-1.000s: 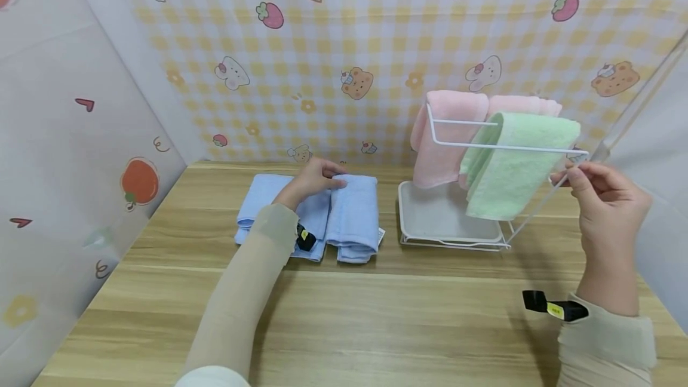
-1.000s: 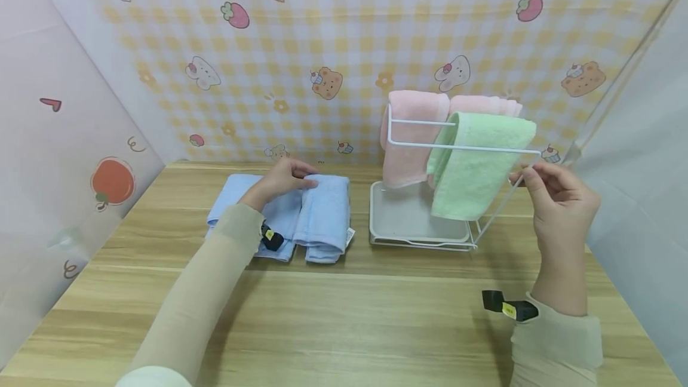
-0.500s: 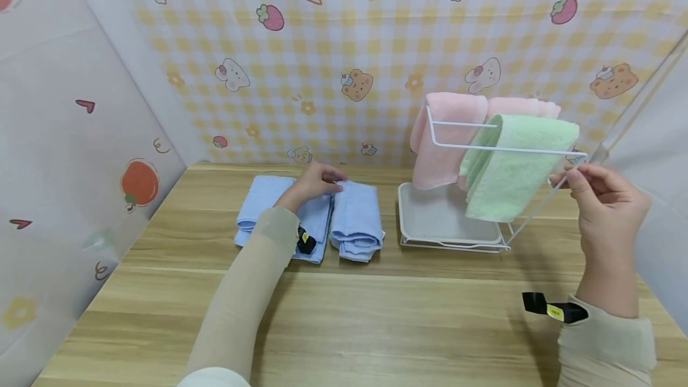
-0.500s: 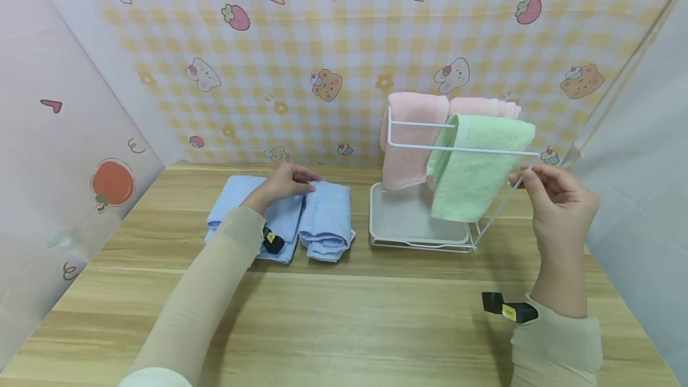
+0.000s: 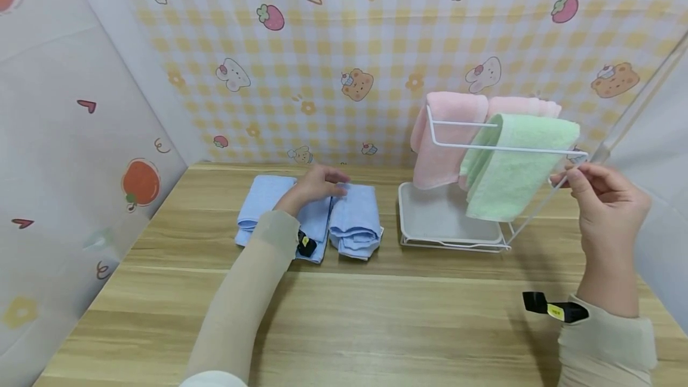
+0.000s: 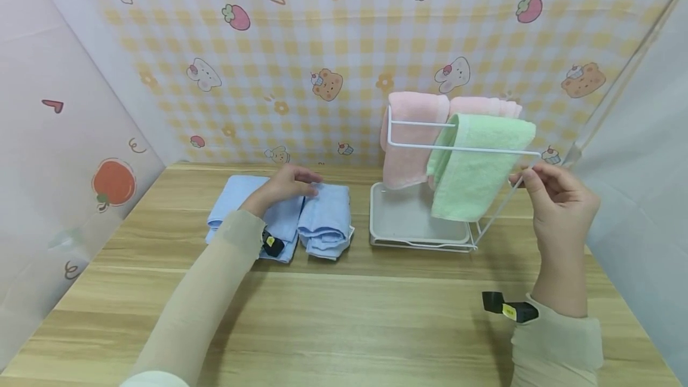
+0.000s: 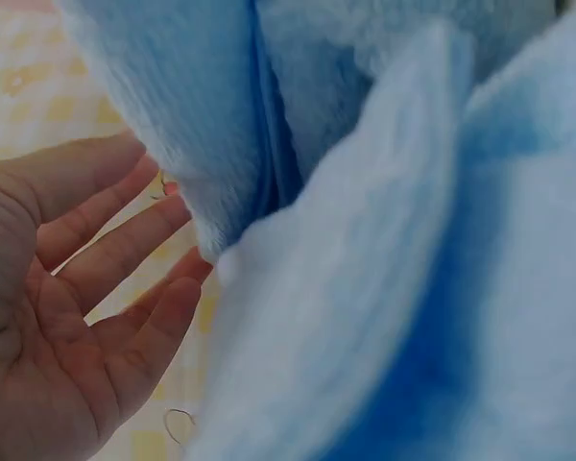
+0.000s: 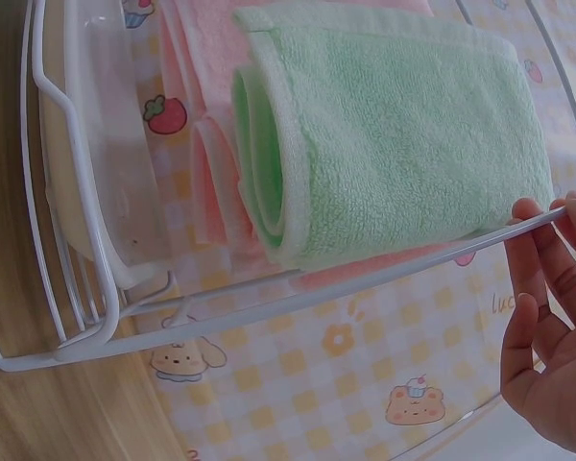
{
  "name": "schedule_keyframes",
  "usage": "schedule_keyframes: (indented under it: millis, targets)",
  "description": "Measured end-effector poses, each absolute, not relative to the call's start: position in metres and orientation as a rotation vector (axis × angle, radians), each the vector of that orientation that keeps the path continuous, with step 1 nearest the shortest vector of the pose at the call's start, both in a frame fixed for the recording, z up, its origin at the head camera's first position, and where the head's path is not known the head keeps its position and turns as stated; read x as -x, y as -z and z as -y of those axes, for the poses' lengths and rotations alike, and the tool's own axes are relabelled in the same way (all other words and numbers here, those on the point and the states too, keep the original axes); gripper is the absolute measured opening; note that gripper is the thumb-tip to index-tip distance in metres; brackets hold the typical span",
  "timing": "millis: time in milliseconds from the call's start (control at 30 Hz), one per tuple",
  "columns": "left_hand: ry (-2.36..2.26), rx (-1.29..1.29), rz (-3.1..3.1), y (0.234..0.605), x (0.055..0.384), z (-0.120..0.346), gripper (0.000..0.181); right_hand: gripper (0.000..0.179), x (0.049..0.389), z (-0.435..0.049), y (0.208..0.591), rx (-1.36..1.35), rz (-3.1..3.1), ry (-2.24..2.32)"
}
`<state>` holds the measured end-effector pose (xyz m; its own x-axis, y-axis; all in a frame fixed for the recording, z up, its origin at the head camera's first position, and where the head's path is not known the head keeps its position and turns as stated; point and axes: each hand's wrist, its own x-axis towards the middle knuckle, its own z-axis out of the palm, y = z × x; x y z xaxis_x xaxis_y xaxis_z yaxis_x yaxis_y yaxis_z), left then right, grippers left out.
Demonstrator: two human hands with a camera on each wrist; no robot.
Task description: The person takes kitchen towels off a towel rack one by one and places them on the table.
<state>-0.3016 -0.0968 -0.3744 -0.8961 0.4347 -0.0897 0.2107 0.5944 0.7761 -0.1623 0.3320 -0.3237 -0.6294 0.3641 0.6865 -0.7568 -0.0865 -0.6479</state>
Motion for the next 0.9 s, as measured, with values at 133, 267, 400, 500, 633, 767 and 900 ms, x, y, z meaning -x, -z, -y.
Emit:
schedule_keyframes:
  millis: [133,267,400,500,633,767,900]
  targets:
    - [-1.152,-0.621,-2.544,0.369,0.294,0.095,0.043,0.016,0.163,-0.332,0.323,-0.455,1.384,-1.827]
    - [-1.117,-0.724,-2.518,0.364,0.283,0.093,0.046,0.015,0.163,-0.332,0.323,-0.458,1.366,-1.843]
    - [-1.049,-0.84,-2.483,0.362,0.27,0.091,0.046,0.016,0.163,-0.333,0.323,-0.464,1.352,-1.851]
    - [-0.982,-0.901,-2.45,0.362,0.262,0.09,0.046,0.016,0.163,-0.333,0.322,-0.461,1.355,-1.848]
    - [-0.927,-0.891,-2.438,0.363,0.256,0.089,0.046,0.017,0.163,-0.333,0.323,-0.454,1.37,-1.833]
    - [-0.887,-0.868,-2.446,0.366,0.254,0.089,0.046,0.016,0.163,-0.333,0.323,-0.441,1.371,-1.841]
    - [-0.865,-0.89,-2.453,0.368,0.252,0.088,0.045,0.015,0.163,-0.332,0.324,-0.443,1.372,-1.852]
